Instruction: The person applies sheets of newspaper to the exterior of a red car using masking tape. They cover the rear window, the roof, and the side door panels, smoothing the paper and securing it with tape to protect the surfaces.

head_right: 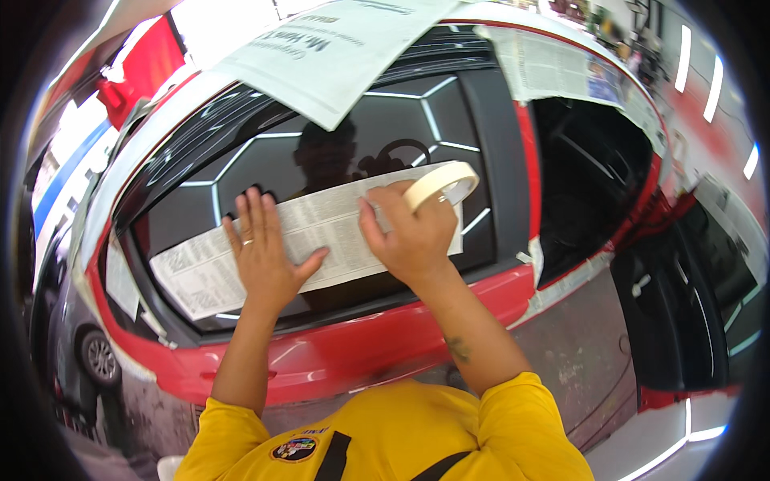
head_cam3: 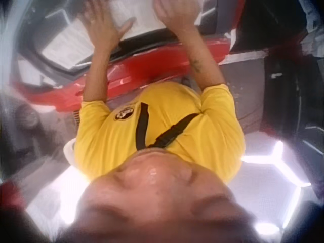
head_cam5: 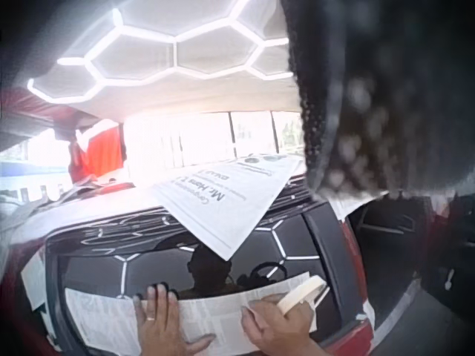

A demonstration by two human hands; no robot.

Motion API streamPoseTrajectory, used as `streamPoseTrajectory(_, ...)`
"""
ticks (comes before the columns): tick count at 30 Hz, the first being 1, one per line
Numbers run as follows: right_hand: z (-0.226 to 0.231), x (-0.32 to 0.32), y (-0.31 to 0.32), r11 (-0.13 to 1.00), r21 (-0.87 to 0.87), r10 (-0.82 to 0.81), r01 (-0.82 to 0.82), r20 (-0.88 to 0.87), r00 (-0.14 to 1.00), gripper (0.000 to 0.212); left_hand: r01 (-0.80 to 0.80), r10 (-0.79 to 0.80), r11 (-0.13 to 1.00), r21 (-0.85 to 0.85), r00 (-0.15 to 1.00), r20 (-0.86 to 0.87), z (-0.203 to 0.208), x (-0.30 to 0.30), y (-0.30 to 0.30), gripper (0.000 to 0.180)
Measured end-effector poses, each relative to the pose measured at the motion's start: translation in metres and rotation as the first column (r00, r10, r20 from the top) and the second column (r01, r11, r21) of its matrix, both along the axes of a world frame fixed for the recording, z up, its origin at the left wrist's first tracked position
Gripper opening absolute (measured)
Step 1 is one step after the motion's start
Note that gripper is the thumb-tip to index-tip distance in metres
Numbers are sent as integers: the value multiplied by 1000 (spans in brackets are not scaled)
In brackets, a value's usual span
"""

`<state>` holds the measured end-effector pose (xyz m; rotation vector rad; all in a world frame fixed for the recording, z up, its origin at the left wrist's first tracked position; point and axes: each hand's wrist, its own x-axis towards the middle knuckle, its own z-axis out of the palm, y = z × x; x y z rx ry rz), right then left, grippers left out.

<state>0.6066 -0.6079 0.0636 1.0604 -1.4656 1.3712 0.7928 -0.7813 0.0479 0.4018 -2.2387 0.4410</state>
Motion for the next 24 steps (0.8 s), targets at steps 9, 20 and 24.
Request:
streamPoseTrajectory(9,-4,12,-31,983,183,4,24,-147,989,30,90,26,953,288,926,-375,46,-28,51,87)
streamPoseTrajectory(20,-2,6,-28,968,250,17,22,-152,988,37,-30,191,925,378,898,-397,48,-28,22,122)
streamPoseTrajectory(24,-4,5,-30,969,248,18,21,-154,988,38,-69,233,925,374,880,-414,44,1,4,126)
